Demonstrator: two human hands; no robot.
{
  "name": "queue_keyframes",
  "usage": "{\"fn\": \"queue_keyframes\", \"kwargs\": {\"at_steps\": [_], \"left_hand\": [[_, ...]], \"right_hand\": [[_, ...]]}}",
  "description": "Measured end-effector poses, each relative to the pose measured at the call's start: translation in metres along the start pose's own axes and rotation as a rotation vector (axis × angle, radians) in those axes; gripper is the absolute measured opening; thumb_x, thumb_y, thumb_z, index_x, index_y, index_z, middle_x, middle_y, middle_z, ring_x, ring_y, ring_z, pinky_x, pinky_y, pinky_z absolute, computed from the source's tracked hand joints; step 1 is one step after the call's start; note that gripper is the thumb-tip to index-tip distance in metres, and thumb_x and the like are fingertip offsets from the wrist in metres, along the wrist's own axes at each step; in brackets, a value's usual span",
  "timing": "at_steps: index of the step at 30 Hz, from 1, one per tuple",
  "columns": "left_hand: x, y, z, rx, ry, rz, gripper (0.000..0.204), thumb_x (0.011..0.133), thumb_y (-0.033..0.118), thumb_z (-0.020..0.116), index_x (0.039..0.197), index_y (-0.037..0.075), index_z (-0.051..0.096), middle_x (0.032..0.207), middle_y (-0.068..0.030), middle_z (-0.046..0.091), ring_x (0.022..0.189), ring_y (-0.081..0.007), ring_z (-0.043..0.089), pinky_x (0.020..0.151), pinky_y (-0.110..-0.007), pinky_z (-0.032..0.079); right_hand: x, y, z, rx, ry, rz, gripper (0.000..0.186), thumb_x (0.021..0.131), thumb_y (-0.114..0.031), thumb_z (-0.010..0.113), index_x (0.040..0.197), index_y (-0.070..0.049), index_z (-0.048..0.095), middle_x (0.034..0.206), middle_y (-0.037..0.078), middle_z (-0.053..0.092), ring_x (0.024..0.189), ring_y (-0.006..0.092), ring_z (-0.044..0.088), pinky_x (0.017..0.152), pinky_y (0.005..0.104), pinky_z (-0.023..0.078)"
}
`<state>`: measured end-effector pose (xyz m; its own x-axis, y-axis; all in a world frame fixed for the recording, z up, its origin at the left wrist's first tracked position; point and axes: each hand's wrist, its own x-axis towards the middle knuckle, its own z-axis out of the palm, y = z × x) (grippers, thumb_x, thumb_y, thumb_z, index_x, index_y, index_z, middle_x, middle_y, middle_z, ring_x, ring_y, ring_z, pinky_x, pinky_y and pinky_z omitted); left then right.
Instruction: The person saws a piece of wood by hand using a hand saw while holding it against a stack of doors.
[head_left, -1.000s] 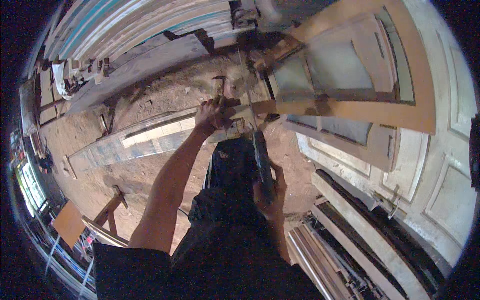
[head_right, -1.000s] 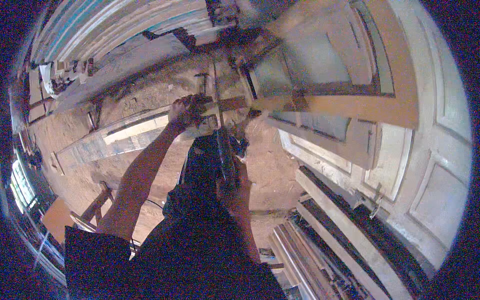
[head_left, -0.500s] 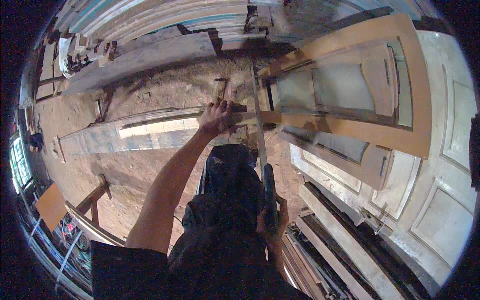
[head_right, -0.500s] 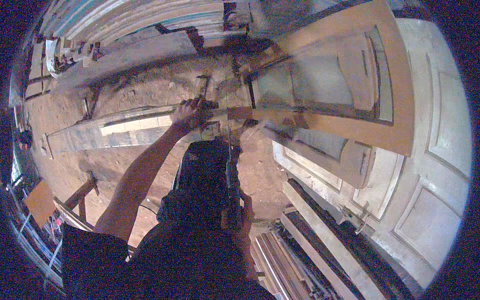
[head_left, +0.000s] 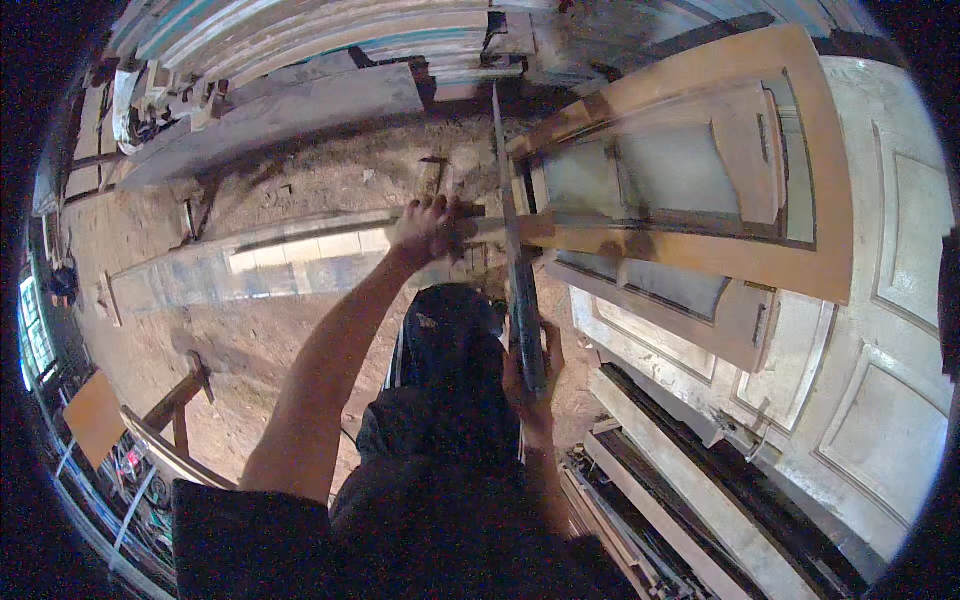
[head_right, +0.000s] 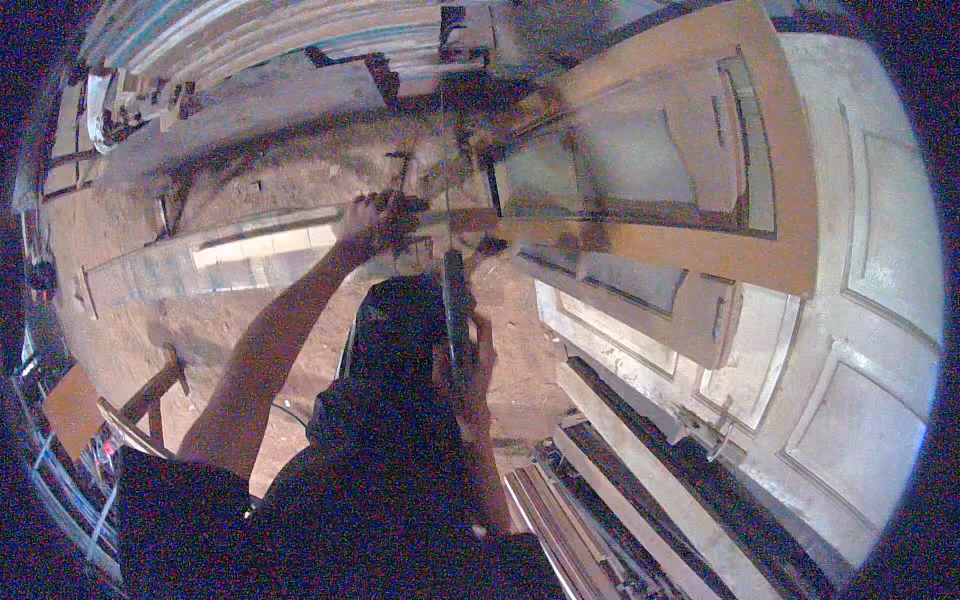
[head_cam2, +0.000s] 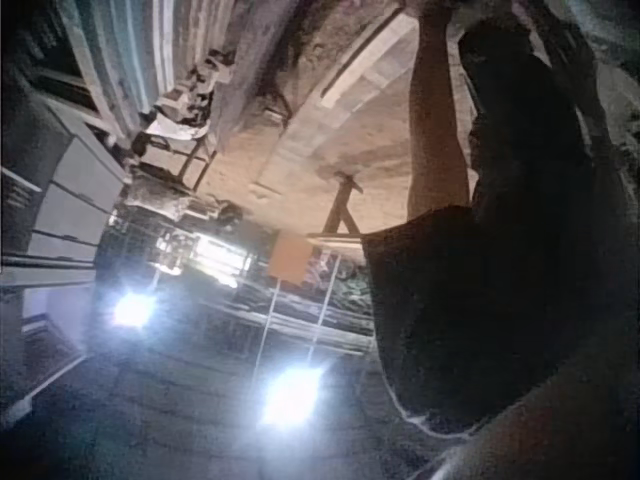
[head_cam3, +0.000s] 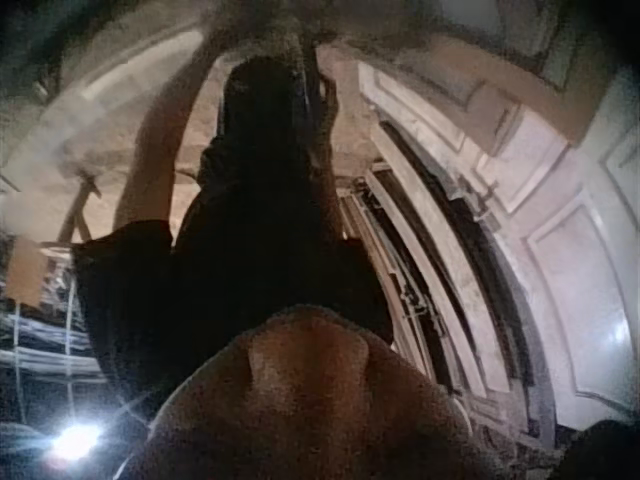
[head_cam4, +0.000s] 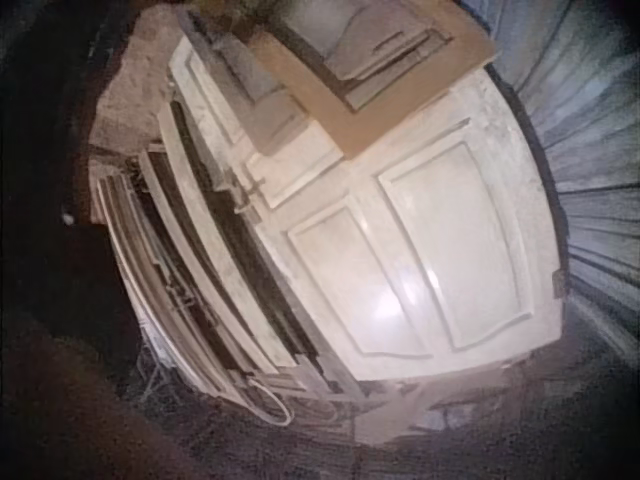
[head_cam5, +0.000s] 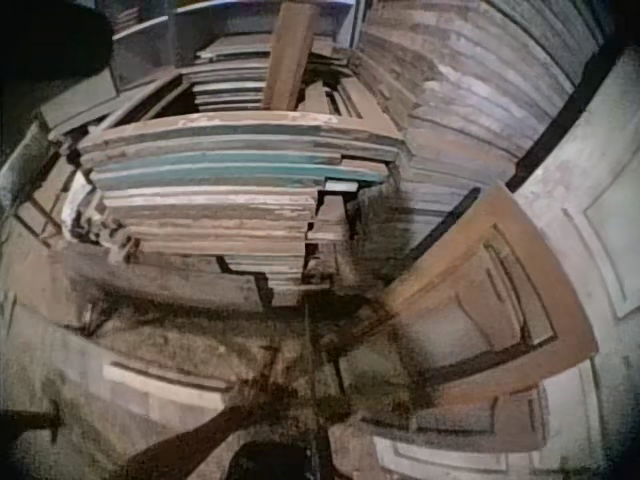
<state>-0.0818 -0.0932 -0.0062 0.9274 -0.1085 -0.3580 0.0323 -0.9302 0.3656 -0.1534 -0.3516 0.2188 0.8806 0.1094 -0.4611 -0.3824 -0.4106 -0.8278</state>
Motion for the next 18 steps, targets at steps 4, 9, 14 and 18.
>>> {"fn": "queue_keyframes", "kwargs": {"at_steps": [4, 9, 14, 18], "left_hand": [[0.002, 0.006, -0.008, 0.078, 0.018, 0.004, 0.095, 0.075, 0.052, 0.076, 0.148, 0.008, 0.036, 0.127, -0.0186, 0.053, 0.116, -0.0391, 0.057, 0.101, -0.05, 0.045], [0.017, 0.024, -0.045, -0.008, -0.104, -0.086, 0.092, 0.076, 0.045, 0.077, 0.148, 0.003, 0.036, 0.126, -0.0201, 0.057, 0.117, -0.0372, 0.059, 0.093, -0.049, 0.05], [0.004, 0.004, -0.001, -0.041, 0.132, -0.073, 0.081, 0.078, 0.046, 0.075, 0.14, 0.004, 0.046, 0.11, -0.0192, 0.067, 0.098, -0.0372, 0.068, 0.081, -0.048, 0.054], [0.018, -0.012, 0.003, -0.32, -0.015, -0.081, 0.082, 0.077, 0.047, 0.075, 0.143, 0.008, 0.044, 0.111, -0.0199, 0.067, 0.1, -0.0381, 0.067, 0.081, -0.049, 0.054]], "right_hand": [[-0.031, -0.008, -0.006, -0.011, 0.067, 0.229, 0.038, 0.09, -0.003, 0.061, 0.127, 0.002, 0.051, 0.106, 0.013, 0.067, 0.082, 0.0131, 0.066, 0.064, 0.0254, 0.05], [-0.051, -0.009, -0.028, -0.212, 0.066, -0.047, 0.05, 0.082, -0.002, 0.063, 0.13, 0.0, 0.05, 0.076, 0.004, 0.063, 0.061, 0.0103, 0.061, 0.056, 0.0255, 0.047], [-0.041, -0.01, -0.046, -0.17, -0.012, 0.035, 0.056, 0.077, -0.005, 0.066, 0.131, -0.001, 0.051, 0.072, 0.004, 0.064, 0.058, 0.0096, 0.061, 0.055, 0.0262, 0.047], [-0.05, -0.007, -0.043, -0.077, 0.002, -0.064, 0.051, 0.081, -0.005, 0.064, 0.131, -0.003, 0.049, 0.072, 0.001, 0.061, 0.058, 0.0074, 0.055, 0.054, 0.024, 0.041]]}}
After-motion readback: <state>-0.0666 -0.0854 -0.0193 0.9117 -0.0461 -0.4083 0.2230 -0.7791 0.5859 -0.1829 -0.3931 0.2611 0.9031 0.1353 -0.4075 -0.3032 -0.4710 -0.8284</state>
